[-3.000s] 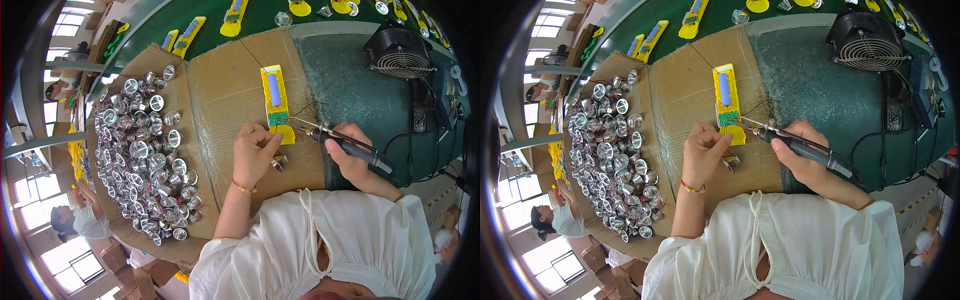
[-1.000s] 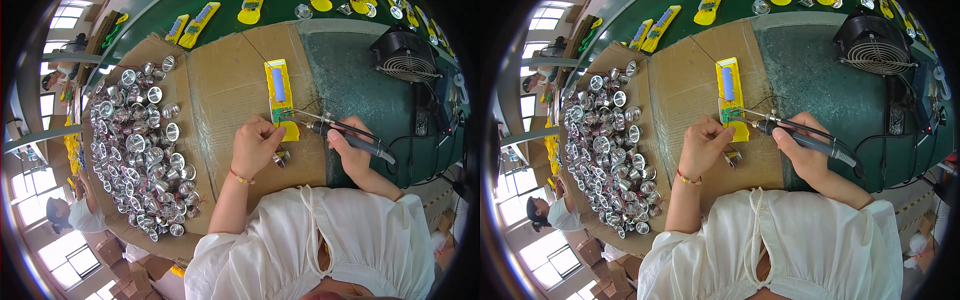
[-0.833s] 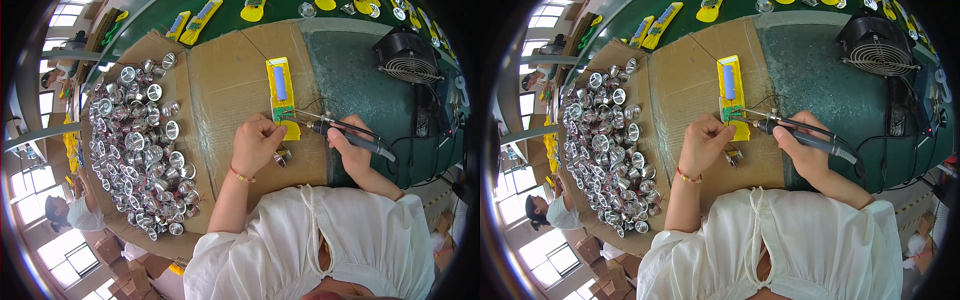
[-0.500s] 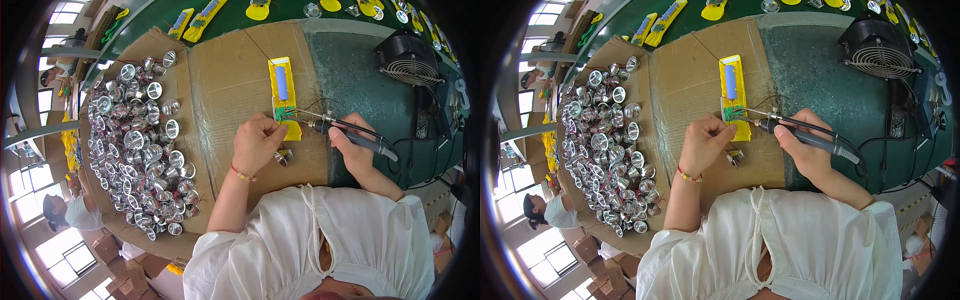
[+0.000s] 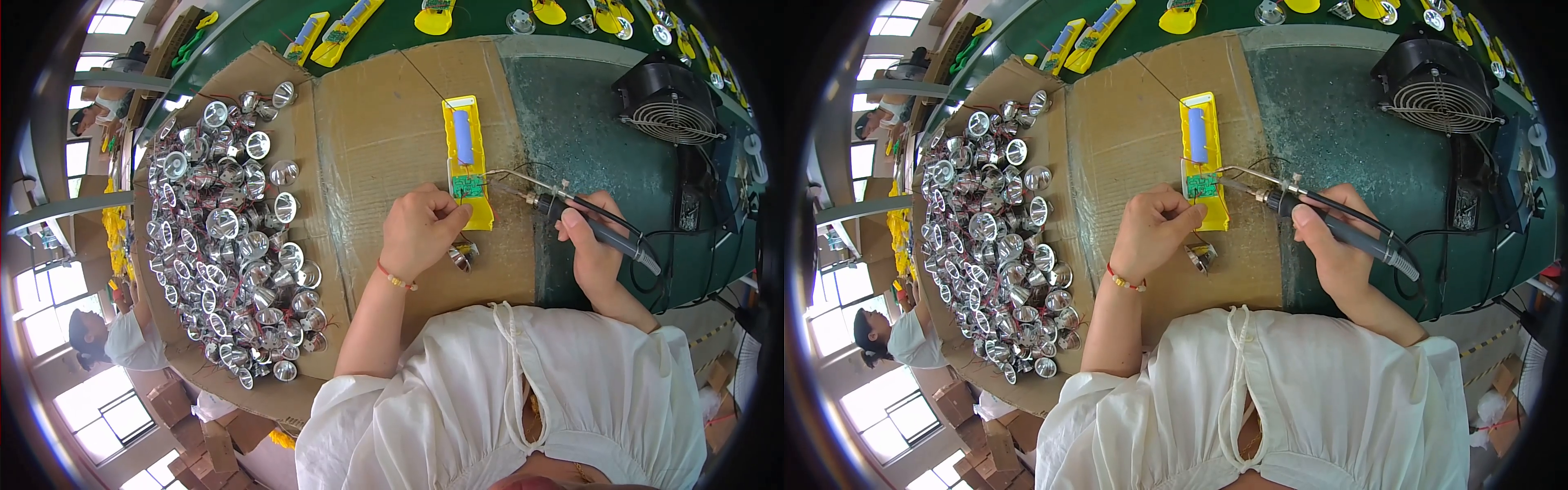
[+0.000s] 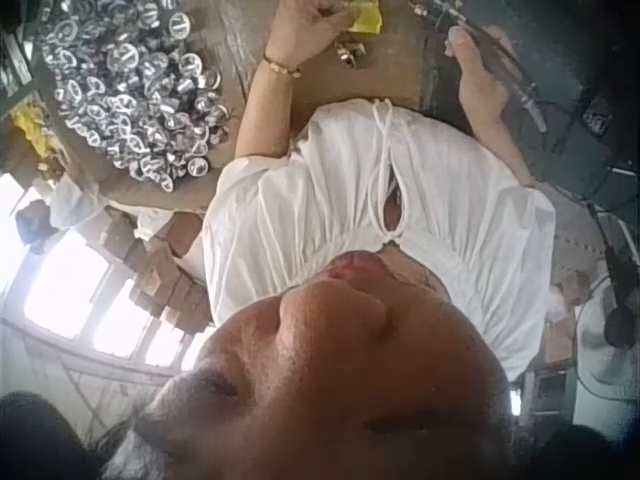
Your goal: Soldering electrical components onto small circuit boards on a factory assembly line.
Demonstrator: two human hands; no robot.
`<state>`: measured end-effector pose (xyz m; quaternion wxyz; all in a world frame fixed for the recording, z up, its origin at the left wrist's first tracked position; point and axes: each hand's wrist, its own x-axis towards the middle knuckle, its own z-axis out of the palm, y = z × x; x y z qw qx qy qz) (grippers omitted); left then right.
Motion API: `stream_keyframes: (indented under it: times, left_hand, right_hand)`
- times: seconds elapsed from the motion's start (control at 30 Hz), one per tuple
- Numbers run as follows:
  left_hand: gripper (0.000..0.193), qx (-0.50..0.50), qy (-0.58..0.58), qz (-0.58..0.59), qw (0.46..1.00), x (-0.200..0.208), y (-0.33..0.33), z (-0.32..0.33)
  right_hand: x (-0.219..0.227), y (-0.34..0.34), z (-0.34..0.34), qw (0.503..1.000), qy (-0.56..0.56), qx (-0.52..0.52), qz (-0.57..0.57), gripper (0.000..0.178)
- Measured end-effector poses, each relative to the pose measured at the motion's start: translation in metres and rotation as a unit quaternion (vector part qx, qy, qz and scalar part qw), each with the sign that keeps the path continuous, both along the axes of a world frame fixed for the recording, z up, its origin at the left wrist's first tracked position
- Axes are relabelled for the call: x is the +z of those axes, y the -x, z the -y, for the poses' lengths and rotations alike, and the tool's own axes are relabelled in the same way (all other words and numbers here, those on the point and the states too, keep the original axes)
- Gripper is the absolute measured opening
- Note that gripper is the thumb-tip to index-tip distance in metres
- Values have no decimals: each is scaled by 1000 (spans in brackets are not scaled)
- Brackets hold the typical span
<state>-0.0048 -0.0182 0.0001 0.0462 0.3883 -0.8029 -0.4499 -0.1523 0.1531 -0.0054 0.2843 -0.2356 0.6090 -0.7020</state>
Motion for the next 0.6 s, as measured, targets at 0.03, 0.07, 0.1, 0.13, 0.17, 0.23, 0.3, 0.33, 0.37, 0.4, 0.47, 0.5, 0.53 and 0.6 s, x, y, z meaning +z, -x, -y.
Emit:
stream_keyframes:
  times: [0.03,0.07,0.1,0.13,0.17,0.23,0.3,0.33,0.37,0.4,0.47,0.5,0.53,0.6]
  left_hand:
    - [22,0,1,-3,1000,0,0,0]
    - [22,1,3,-5,1000,1,-1,1]
    - [22,0,4,-4,1000,1,-1,1]
    - [22,-8,14,1,1000,1,-2,1]
    - [22,-16,24,6,1000,3,-3,2]
    - [21,-24,4,-5,1000,16,-7,-1]
    - [23,42,-69,-72,994,19,-17,-3]
    - [23,40,-66,-71,995,21,-17,-1]
    - [24,68,-79,-33,994,24,-15,0]
    - [24,96,-89,3,991,25,-13,3]
    - [21,5,4,51,999,16,6,4]
    - [19,-5,-2,37,999,11,21,9]
    - [18,-14,-8,25,1000,9,35,16]
    - [20,-40,62,28,997,18,83,40]
  right_hand:
    - [-1,1,-1,1000,3,-3,2,13]
    - [-2,1,-1,1000,6,-6,4,13]
    - [-2,2,-2,1000,7,-7,6,13]
    - [-3,2,-3,1000,6,-10,8,13]
    - [-3,3,-4,1000,5,-13,10,13]
    - [-6,9,-8,1000,9,-24,6,13]
    - [-7,14,-14,999,13,-36,3,13]
    - [-7,17,-17,999,2,-44,2,13]
    - [-7,20,-20,999,-9,-54,1,12]
    - [-9,22,-21,998,-4,-57,1,12]
    - [-13,26,-24,997,-34,-65,5,12]
    - [-16,29,-24,997,-33,-69,3,12]
    - [-16,29,-26,997,-32,-73,2,12]
    - [-16,32,-26,996,-45,-80,4,11]
